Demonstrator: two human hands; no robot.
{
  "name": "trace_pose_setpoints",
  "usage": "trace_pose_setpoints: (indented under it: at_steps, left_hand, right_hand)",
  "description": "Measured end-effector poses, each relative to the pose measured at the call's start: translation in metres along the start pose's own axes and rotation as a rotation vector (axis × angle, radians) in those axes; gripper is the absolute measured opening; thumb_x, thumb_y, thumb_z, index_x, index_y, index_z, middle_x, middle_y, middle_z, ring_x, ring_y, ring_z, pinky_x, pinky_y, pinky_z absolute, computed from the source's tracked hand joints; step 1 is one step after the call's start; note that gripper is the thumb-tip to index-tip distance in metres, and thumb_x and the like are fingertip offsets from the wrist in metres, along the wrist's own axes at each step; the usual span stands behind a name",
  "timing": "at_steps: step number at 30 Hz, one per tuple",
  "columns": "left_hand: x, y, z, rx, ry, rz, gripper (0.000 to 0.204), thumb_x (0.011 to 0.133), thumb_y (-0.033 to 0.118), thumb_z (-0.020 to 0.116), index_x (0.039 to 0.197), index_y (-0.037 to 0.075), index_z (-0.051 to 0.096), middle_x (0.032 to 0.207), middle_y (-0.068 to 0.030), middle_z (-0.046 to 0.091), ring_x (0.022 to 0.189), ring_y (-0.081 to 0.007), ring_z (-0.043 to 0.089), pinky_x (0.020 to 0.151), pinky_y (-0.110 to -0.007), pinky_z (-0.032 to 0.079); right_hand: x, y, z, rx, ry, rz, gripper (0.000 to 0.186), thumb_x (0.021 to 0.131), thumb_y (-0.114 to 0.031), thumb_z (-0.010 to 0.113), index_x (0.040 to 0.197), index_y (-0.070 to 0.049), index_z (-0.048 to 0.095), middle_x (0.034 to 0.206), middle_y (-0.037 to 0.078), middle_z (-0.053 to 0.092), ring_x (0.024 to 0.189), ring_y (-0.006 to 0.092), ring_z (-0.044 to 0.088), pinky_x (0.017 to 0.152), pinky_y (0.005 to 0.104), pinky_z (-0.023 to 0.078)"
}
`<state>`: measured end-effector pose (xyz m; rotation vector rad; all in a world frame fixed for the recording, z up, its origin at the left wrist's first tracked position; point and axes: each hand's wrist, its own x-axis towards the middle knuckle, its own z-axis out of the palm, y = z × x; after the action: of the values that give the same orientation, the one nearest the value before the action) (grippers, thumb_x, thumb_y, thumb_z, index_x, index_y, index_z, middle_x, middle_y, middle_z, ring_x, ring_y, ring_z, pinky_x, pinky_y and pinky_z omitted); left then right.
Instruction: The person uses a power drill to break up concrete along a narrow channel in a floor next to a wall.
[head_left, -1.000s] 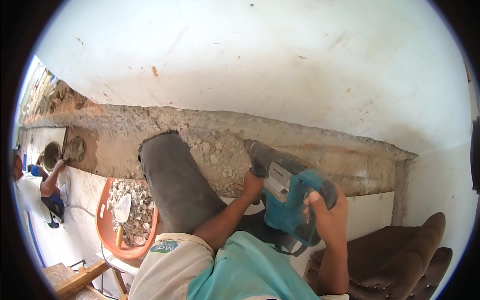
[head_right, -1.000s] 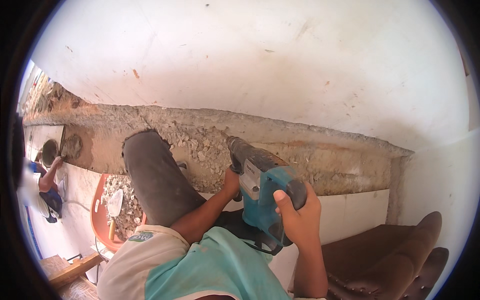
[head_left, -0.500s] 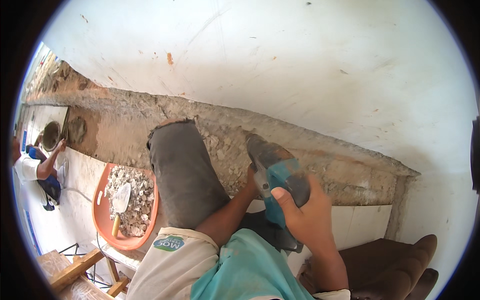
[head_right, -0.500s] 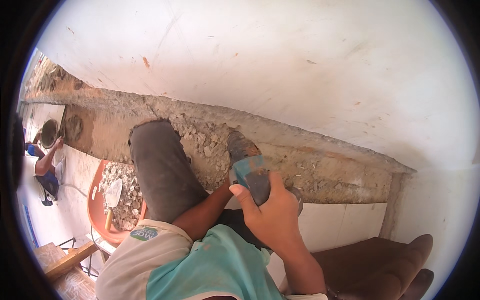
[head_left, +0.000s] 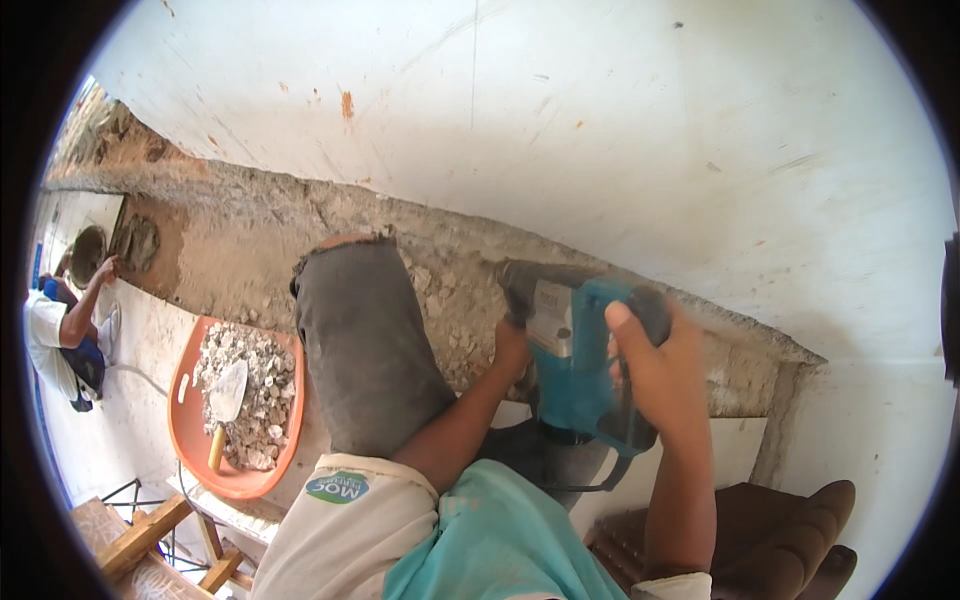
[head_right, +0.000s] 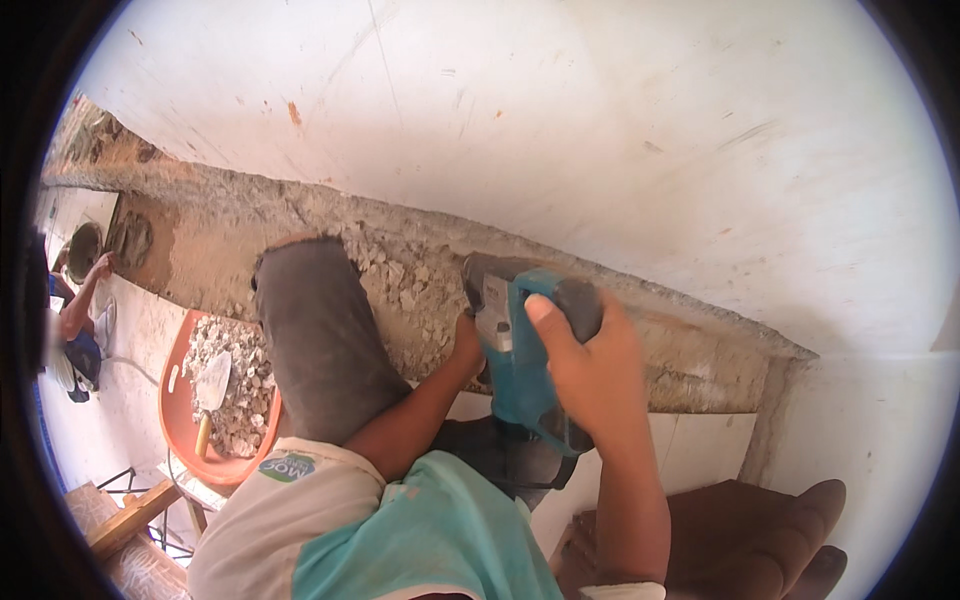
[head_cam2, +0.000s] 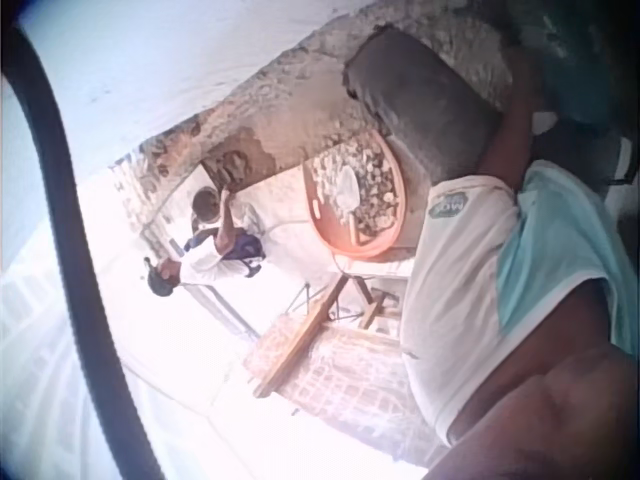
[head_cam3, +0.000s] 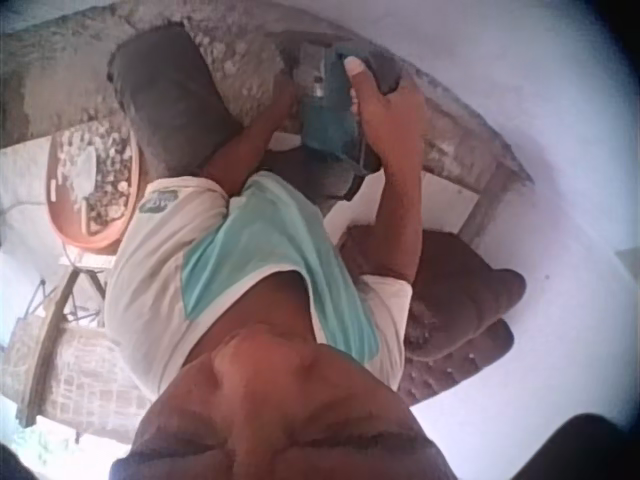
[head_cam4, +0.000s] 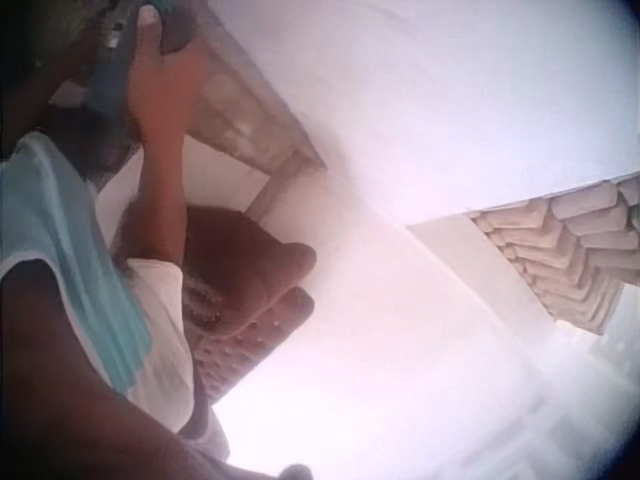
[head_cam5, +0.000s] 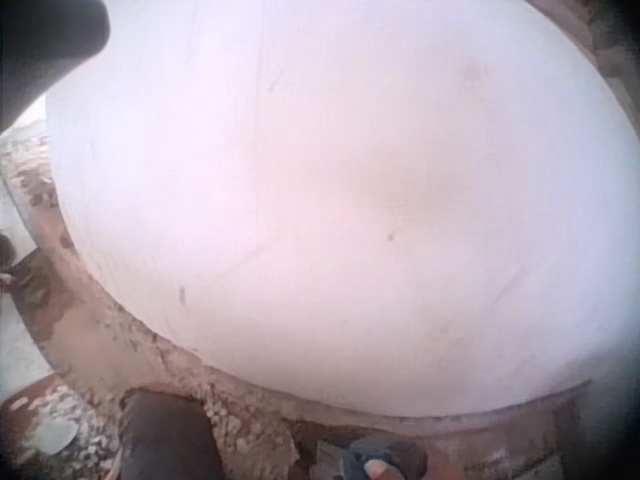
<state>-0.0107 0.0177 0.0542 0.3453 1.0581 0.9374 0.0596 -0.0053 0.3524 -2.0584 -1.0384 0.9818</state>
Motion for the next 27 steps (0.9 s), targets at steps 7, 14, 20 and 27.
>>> trace_pose_setpoints:
  at_steps: [7, 14, 20, 27]
  left_hand:
    - [-0.006, 0.017, 0.006, 0.222, 0.032, -0.031, 0.032, 0.08, 0.015, 0.075, 0.101, -0.006, 0.065, 0.092, -0.0131, 0.068, 0.079, -0.0196, 0.064, 0.068, -0.032, 0.049]
    - [-0.006, 0.0, -0.001, 0.259, -0.026, -0.032, 0.029, 0.081, 0.013, 0.071, 0.101, -0.007, 0.064, 0.083, -0.0128, 0.066, 0.068, -0.0182, 0.062, 0.06, -0.031, 0.048]
    - [-0.006, -0.007, -0.004, 0.206, -0.019, -0.105, 0.017, 0.085, 0.01, 0.062, 0.093, -0.005, 0.063, 0.07, -0.0089, 0.06, 0.054, -0.0161, 0.055, 0.049, -0.031, 0.042]
    - [-0.024, -0.019, -0.019, 0.374, -0.02, -0.157, 0.017, 0.084, 0.013, 0.065, 0.082, -0.003, 0.06, 0.066, -0.008, 0.058, 0.05, -0.0166, 0.054, 0.044, -0.032, 0.039]
  right_hand:
    - [0.024, -0.01, -0.007, 0.03, -0.017, 0.031, 0.047, 0.084, -0.042, 0.073, 0.098, 0.002, 0.063, 0.07, 0.004, 0.059, 0.057, 0.0111, 0.056, 0.054, 0.0271, 0.047]
    - [0.023, -0.011, -0.011, 0.009, -0.028, 0.052, 0.044, 0.085, -0.04, 0.072, 0.096, 0.001, 0.064, 0.067, 0.003, 0.058, 0.054, 0.0113, 0.055, 0.053, 0.0273, 0.046]
    - [0.021, 0.0, -0.018, 0.008, -0.071, 0.02, 0.05, 0.087, -0.043, 0.069, 0.103, 0.003, 0.063, 0.068, 0.007, 0.06, 0.054, 0.0137, 0.057, 0.053, 0.0287, 0.048]
    - [-0.007, 0.034, -0.032, 0.204, 0.056, 0.076, 0.044, 0.087, -0.041, 0.069, 0.098, 0.001, 0.062, 0.065, 0.005, 0.058, 0.053, 0.0139, 0.057, 0.051, 0.0295, 0.047]
